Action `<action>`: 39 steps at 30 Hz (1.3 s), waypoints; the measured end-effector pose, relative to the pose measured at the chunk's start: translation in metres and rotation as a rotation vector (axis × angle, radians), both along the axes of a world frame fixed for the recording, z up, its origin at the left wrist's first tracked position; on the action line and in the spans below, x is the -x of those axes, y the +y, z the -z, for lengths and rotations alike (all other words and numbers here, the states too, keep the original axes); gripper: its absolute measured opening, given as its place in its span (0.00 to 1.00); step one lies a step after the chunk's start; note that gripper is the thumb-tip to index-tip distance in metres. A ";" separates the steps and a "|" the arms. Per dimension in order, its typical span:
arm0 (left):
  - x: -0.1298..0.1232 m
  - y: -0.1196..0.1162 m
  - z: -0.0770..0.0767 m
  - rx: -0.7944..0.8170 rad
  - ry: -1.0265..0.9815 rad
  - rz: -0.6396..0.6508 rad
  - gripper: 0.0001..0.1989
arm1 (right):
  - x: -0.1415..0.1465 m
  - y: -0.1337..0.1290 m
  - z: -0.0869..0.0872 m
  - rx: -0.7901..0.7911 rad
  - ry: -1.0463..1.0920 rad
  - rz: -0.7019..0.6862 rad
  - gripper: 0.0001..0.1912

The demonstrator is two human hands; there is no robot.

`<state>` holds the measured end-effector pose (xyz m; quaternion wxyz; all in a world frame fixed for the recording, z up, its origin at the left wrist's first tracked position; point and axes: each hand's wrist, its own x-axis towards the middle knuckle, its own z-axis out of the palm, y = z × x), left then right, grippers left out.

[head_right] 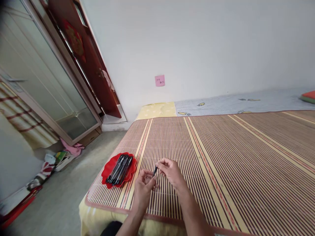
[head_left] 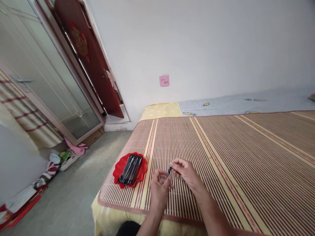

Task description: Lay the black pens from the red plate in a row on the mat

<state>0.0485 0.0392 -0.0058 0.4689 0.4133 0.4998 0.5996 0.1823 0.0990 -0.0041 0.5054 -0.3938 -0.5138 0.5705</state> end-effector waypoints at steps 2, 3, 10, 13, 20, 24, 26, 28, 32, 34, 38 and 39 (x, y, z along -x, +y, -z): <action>-0.001 -0.001 -0.002 -0.009 0.024 -0.013 0.13 | 0.001 0.001 0.002 -0.003 0.003 0.002 0.20; -0.001 -0.002 -0.003 -0.010 0.034 -0.018 0.13 | 0.001 0.002 0.003 -0.006 0.004 -0.001 0.20; -0.001 -0.004 -0.002 0.015 0.093 -0.028 0.12 | 0.001 0.003 0.009 -0.049 0.009 -0.002 0.19; 0.001 -0.004 -0.003 0.022 0.114 -0.026 0.12 | 0.001 0.003 0.009 -0.046 -0.003 0.000 0.18; 0.002 -0.004 0.001 -0.031 0.193 0.097 0.15 | -0.002 0.002 0.004 -0.019 0.029 -0.067 0.19; 0.002 -0.002 0.002 -0.027 0.178 0.180 0.21 | -0.005 0.002 0.003 -0.009 0.054 -0.109 0.20; 0.002 -0.001 0.002 -0.002 0.144 0.202 0.22 | -0.005 0.002 0.003 -0.004 0.061 -0.115 0.20; 0.002 0.000 0.001 0.015 0.125 0.203 0.22 | -0.005 0.003 0.004 -0.003 0.062 -0.123 0.21; 0.003 0.001 0.001 0.004 0.159 0.170 0.22 | -0.004 0.003 0.006 0.024 0.041 -0.143 0.22; 0.003 0.000 0.000 0.004 0.190 0.150 0.21 | -0.002 0.003 0.007 0.034 0.023 -0.121 0.23; 0.002 0.000 -0.001 0.012 0.198 0.142 0.23 | -0.002 0.003 0.008 -0.002 0.006 -0.071 0.21; 0.002 0.000 -0.001 0.019 0.178 0.158 0.24 | -0.002 0.002 0.007 -0.007 0.004 -0.077 0.21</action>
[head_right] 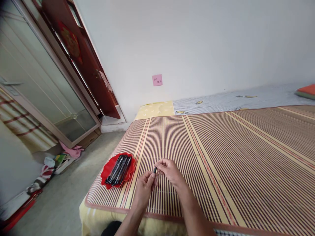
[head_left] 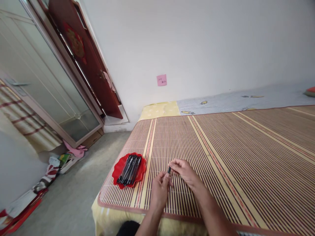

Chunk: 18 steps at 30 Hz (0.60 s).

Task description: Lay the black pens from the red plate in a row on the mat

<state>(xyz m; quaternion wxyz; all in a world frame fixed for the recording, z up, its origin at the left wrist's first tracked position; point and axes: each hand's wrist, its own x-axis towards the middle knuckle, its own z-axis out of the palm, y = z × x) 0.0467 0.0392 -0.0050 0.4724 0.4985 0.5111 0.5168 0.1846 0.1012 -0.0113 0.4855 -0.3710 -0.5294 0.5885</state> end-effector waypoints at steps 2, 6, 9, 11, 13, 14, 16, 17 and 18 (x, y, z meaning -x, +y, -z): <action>0.000 0.001 0.002 0.037 -0.068 0.042 0.25 | -0.002 -0.001 -0.002 0.004 0.002 -0.027 0.19; 0.001 0.000 0.004 0.147 -0.267 0.120 0.26 | -0.006 -0.003 -0.005 0.048 0.086 -0.132 0.17; 0.001 -0.001 0.002 0.203 -0.366 0.146 0.25 | -0.007 -0.004 -0.005 0.077 0.154 -0.169 0.20; 0.001 -0.002 -0.001 0.204 -0.369 0.141 0.25 | -0.005 -0.004 -0.004 0.068 0.130 -0.135 0.20; 0.000 -0.003 -0.003 0.201 -0.348 0.133 0.26 | -0.003 -0.003 -0.003 0.048 0.089 -0.086 0.20; -0.001 -0.003 -0.004 0.202 -0.343 0.130 0.26 | -0.003 -0.003 -0.003 0.041 0.072 -0.076 0.20; -0.002 -0.003 -0.005 0.202 -0.348 0.121 0.24 | -0.002 -0.002 -0.003 0.029 0.051 -0.067 0.20; -0.003 -0.004 -0.005 0.192 -0.355 0.114 0.23 | -0.003 -0.002 -0.003 0.021 0.039 -0.063 0.19; -0.003 -0.004 -0.005 0.178 -0.362 0.105 0.22 | -0.003 -0.002 -0.003 0.012 0.026 -0.058 0.19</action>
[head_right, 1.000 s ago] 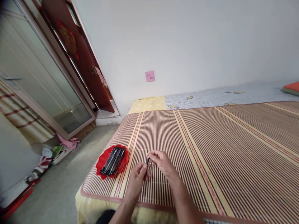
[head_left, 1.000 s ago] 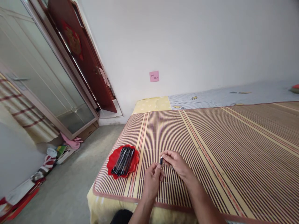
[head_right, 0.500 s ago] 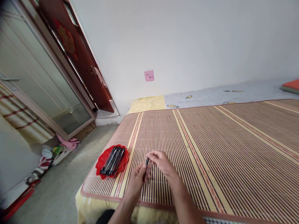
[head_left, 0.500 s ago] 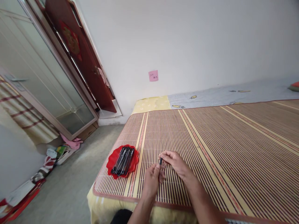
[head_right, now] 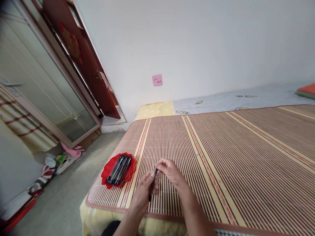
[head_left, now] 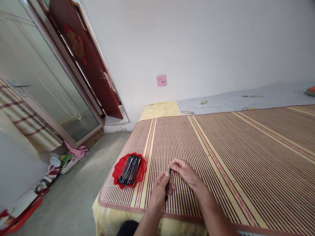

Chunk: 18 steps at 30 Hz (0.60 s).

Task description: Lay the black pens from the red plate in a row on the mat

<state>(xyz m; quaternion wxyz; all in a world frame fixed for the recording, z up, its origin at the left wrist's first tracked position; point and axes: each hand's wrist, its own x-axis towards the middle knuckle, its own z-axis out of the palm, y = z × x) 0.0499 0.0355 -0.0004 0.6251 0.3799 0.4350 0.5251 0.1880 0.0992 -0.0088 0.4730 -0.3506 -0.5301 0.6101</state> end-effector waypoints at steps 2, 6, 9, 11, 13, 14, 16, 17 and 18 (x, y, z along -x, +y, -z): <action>0.000 0.000 0.000 -0.017 -0.005 -0.015 0.22 | -0.002 0.001 0.001 -0.014 -0.016 0.008 0.18; 0.001 0.000 0.000 -0.010 0.009 -0.021 0.22 | -0.004 0.002 0.004 -0.008 -0.025 -0.012 0.17; 0.001 0.000 0.000 -0.015 0.008 -0.022 0.21 | -0.004 0.003 0.005 0.000 -0.015 -0.020 0.18; 0.001 0.000 0.001 0.001 -0.005 -0.012 0.23 | -0.004 0.003 0.005 0.008 0.000 -0.034 0.18; 0.001 0.000 0.003 0.010 -0.021 -0.014 0.23 | -0.004 0.003 0.005 0.007 0.011 -0.052 0.18; 0.001 0.000 0.003 0.008 -0.026 -0.019 0.23 | -0.004 0.003 0.005 0.002 0.013 -0.056 0.18; 0.000 0.000 0.004 0.004 -0.025 -0.028 0.22 | -0.004 0.002 0.005 -0.003 0.013 -0.060 0.17; 0.001 0.000 0.004 0.005 -0.020 -0.029 0.22 | -0.004 0.002 0.004 -0.004 0.014 -0.059 0.17; 0.001 0.000 0.003 0.011 -0.015 -0.028 0.22 | -0.004 0.002 0.004 -0.003 0.016 -0.060 0.16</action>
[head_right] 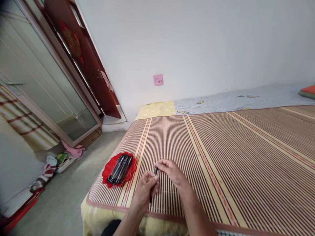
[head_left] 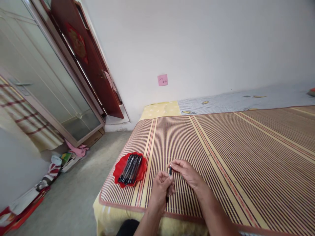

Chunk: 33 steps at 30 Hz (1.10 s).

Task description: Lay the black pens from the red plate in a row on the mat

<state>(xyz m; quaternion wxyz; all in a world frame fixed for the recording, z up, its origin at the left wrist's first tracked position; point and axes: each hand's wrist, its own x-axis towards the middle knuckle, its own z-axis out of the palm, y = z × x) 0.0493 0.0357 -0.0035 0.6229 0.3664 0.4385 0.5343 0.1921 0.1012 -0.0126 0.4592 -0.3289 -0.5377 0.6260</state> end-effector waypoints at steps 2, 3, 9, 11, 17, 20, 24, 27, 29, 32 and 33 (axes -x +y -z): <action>0.000 0.000 -0.001 0.008 0.006 0.011 0.21 | 0.000 -0.001 -0.002 0.008 0.007 -0.006 0.16; 0.000 0.000 -0.002 0.007 0.003 0.019 0.21 | 0.000 -0.001 -0.003 0.014 0.015 -0.009 0.16; 0.000 -0.002 0.000 0.039 -0.040 0.040 0.23 | 0.001 -0.002 -0.005 0.099 0.106 -0.001 0.19; 0.000 -0.002 0.001 0.040 -0.044 0.044 0.23 | 0.000 -0.002 -0.004 0.107 0.101 0.005 0.19; 0.001 -0.003 0.000 0.065 -0.022 0.063 0.25 | -0.005 0.000 -0.003 0.118 0.125 0.081 0.18; 0.001 -0.002 0.000 0.064 0.021 0.086 0.25 | -0.007 0.000 -0.005 0.112 0.145 0.121 0.17; 0.003 -0.002 0.004 0.065 0.067 0.121 0.25 | -0.016 0.004 -0.007 0.140 0.227 0.240 0.18; 0.009 -0.005 0.007 0.079 0.091 0.146 0.26 | -0.033 0.011 -0.004 0.147 0.287 0.388 0.20; 0.013 -0.007 0.007 0.085 0.105 0.150 0.26 | -0.046 0.016 -0.001 0.127 0.359 0.522 0.20; 0.018 -0.007 0.001 0.088 0.044 0.086 0.25 | -0.057 0.020 0.001 0.112 0.508 0.663 0.20; 0.017 -0.005 -0.003 0.096 -0.013 0.045 0.24 | -0.056 0.020 0.000 0.118 0.546 0.670 0.20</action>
